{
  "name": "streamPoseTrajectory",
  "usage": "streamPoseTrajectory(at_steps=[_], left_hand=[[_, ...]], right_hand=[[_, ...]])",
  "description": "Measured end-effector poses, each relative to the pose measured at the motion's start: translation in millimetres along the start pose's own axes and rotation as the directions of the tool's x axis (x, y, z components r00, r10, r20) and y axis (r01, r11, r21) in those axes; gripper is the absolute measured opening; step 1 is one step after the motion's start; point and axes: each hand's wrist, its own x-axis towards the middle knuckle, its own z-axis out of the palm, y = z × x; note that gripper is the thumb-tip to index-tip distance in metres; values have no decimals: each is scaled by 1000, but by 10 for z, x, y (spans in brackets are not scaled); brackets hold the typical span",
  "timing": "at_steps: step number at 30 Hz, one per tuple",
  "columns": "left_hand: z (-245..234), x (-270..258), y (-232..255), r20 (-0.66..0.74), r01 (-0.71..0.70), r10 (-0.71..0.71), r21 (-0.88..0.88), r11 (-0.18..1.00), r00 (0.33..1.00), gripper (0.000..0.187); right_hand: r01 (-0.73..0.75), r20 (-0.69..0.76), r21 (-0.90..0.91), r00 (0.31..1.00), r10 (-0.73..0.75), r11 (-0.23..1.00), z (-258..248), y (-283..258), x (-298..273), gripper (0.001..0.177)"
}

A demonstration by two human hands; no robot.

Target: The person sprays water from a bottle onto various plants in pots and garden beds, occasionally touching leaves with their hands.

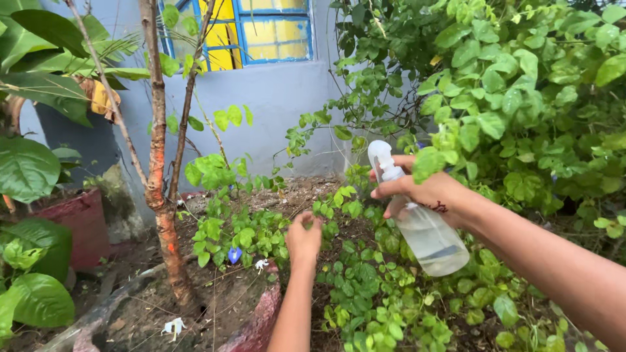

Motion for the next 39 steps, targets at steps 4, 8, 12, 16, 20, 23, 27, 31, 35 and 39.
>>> streamPoseTrajectory(at_steps=[4,8,12,16,20,23,27,31,35,39], left_hand=[[57,131,260,-23,-51,49,-99,994,999,32],[143,342,296,129,-169,160,59,984,979,36],[142,316,310,276,-267,169,369,890,946,76],[156,222,475,380,-134,-41,424,896,924,91],[200,246,485,386,-175,-13,449,876,923,73],[148,247,402,324,-182,55,375,909,944,56],[10,249,431,267,-107,4,370,923,964,44],[-83,227,448,229,-124,41,362,924,973,48],[-119,147,455,185,-182,122,355,917,975,45],[-160,50,517,153,-174,128,342,923,980,42]], right_hand=[[-34,88,62,996,29,997,-18,37,64,31],[-40,150,8,988,38,999,-16,50,169,29],[82,185,-8,979,-80,997,-26,69,393,28],[1,210,57,978,-13,998,-80,145,441,29],[-4,262,111,965,-26,994,-98,138,392,31],[28,244,105,968,-53,994,-84,203,418,30],[25,294,61,955,-42,998,-124,262,439,29],[25,313,86,948,-51,996,-95,181,329,32],[60,269,87,960,-82,994,-95,173,216,31],[52,244,108,967,-77,993,-90,188,109,31]])
